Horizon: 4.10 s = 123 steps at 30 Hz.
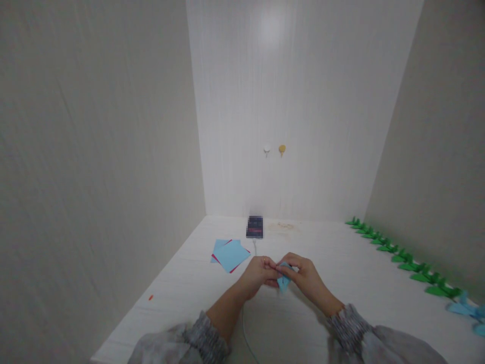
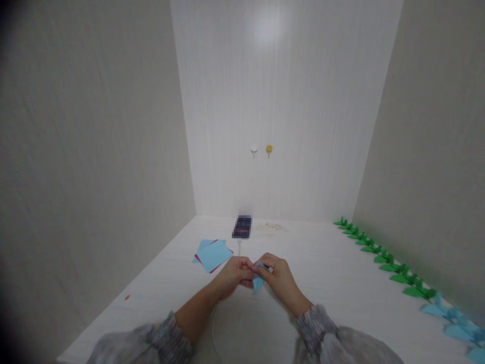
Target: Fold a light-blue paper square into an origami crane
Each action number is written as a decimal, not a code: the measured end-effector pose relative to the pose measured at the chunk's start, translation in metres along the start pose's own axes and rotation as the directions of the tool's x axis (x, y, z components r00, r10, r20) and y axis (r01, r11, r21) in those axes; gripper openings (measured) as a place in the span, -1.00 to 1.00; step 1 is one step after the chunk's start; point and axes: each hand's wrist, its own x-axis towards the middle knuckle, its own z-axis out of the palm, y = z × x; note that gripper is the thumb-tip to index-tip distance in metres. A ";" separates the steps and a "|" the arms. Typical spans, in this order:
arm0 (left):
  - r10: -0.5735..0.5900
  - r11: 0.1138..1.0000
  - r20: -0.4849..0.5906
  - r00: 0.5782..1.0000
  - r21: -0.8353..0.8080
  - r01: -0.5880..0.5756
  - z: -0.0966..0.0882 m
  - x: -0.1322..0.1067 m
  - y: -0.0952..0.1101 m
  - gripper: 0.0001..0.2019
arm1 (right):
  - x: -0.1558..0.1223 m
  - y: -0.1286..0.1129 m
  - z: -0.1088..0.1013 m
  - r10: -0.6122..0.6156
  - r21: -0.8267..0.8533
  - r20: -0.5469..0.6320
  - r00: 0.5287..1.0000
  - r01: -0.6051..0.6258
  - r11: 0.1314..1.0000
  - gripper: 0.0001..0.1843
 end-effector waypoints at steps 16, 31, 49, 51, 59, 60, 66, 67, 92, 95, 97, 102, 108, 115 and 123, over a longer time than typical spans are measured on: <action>0.093 0.994 -0.157 0.983 -0.039 -0.100 0.000 0.006 -0.001 -0.66 | -0.001 0.011 0.003 0.026 -0.208 -0.064 0.998 -0.039 0.977 -0.76; 0.129 0.981 -0.192 0.973 0.170 -0.096 0.001 0.012 -0.005 -0.77 | -0.004 0.014 0.009 0.120 -0.414 -0.081 0.990 -0.143 0.899 -0.76; 0.209 0.966 -0.233 0.950 0.201 -0.164 0.005 0.006 0.008 -0.76 | -0.003 0.006 0.014 0.124 0.181 -0.093 0.988 -0.106 0.978 -0.73; 0.191 0.977 -0.220 0.957 0.135 -0.164 0.006 0.005 0.009 -0.74 | -0.001 0.009 0.013 0.173 0.302 -0.082 0.982 -0.141 0.943 -0.73; 0.176 0.984 -0.205 0.963 0.061 -0.167 0.003 0.007 0.005 -0.73 | 0.002 0.006 0.013 0.263 0.451 0.008 0.965 -0.238 0.860 -0.75; 0.175 0.984 -0.205 0.963 0.062 -0.165 0.002 0.007 0.005 -0.74 | 0.002 0.005 0.012 0.267 0.453 0.020 0.964 -0.247 0.857 -0.75; 0.154 0.987 -0.186 0.970 0.077 -0.141 0.001 0.006 0.005 -0.72 | 0.001 0.005 0.009 0.305 0.423 0.030 0.952 -0.288 0.859 -0.70; 0.149 0.987 -0.186 0.971 0.085 -0.135 0.001 0.006 0.005 -0.72 | 0.001 0.006 0.010 0.320 0.416 0.029 0.947 -0.303 0.858 -0.68; 0.104 0.990 -0.005 0.995 0.096 -0.104 0.002 0.001 0.007 -0.65 | 0.002 0.012 0.011 0.375 0.412 0.034 0.926 -0.355 0.839 -0.75; 0.103 0.989 -0.036 0.994 0.109 -0.098 0.002 0.002 0.006 -0.64 | 0.001 0.013 0.009 0.369 0.369 0.027 0.929 -0.352 0.860 -0.73; 0.102 0.989 -0.045 0.994 0.112 -0.097 0.002 0.003 0.006 -0.64 | 0.001 0.015 0.008 0.365 0.343 0.005 0.931 -0.344 0.874 -0.73; 0.084 0.988 -0.034 0.996 0.136 -0.079 0.000 0.004 0.004 -0.71 | 0.001 0.020 0.008 0.308 0.295 -0.009 0.951 -0.292 0.910 -0.72; 0.051 0.985 -0.083 0.995 0.169 -0.037 0.002 0.005 0.002 -0.75 | 0.000 0.021 0.009 0.264 0.278 0.000 0.964 -0.254 0.926 -0.73; 0.041 0.979 -0.036 0.999 0.201 -0.033 0.001 0.005 -0.001 -0.73 | 0.001 0.010 0.006 0.279 0.301 -0.023 0.960 -0.260 0.918 -0.75; 0.044 0.954 0.018 0.999 0.297 -0.048 -0.001 0.004 -0.003 -0.74 | 0.001 0.004 0.004 0.344 0.337 -0.011 0.939 -0.320 0.885 -0.79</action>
